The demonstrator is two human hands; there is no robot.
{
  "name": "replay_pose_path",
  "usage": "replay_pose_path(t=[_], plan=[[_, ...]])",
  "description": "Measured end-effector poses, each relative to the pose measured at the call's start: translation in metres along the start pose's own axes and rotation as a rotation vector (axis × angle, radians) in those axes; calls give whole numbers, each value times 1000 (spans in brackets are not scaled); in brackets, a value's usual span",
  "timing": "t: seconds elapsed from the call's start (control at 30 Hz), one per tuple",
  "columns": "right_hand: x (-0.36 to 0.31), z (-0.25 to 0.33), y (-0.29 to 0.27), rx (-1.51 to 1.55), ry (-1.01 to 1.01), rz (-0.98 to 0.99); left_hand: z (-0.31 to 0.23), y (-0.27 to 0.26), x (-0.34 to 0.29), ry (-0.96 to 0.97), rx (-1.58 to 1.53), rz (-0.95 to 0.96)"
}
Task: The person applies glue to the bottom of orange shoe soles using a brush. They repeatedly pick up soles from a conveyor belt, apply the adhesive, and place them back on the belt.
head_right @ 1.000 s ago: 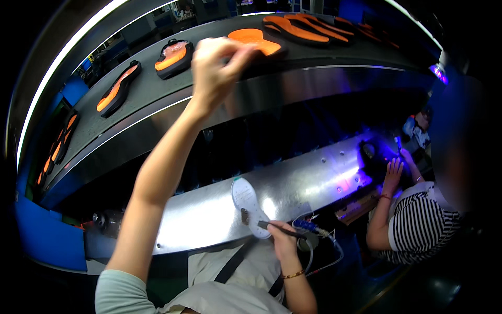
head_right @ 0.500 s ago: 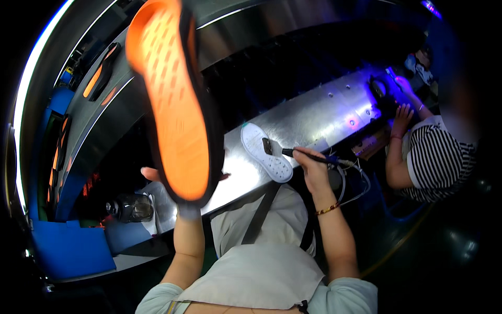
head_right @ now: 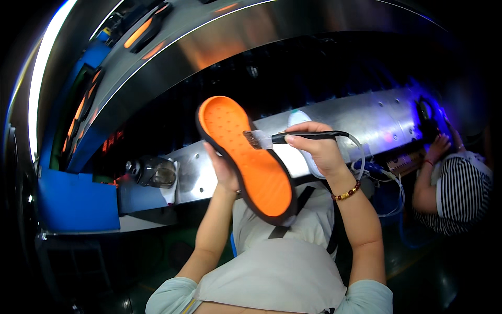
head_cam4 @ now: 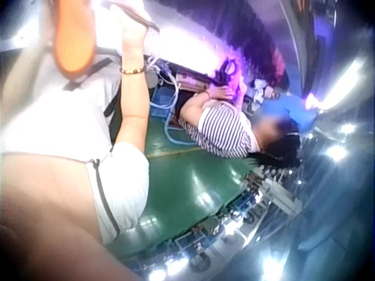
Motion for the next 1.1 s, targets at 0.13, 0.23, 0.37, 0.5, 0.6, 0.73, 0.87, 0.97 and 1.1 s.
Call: replay_pose_path(t=[0.13,0.23,0.37,0.5,0.6,0.73,0.87,0.97,1.1], plan=[[33,10,21,-232,-109,91,22,6,-3,-23,-30,109],[53,21,29,-319,-152,143,33,7,-5,46,68,-19],[42,33,59,-669,-268,227,40,20,-4,157,182,-218],[0,9,63,-1014,-682,221,16,10,1,210,307,-216],[-40,3,44,-921,-468,428,-8,3,-2,234,205,-171],[-35,24,37,-678,-366,611,-7,6,-14,168,131,-95],[7,68,48,-548,-368,312,18,29,-18,153,113,-72],[25,60,55,-664,-569,353,25,43,-15,163,99,-30],[-7,62,64,-642,-626,620,9,35,-17,177,-239,284]])
Point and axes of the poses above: each hand's wrist, its own x-axis towards the middle knuckle, its own y-axis out of the palm, z = x × y, the point moved 1 cm from there along x, towards the middle knuckle, and after that the axes turned 8 degrees about -x, right-handed, at the moved point
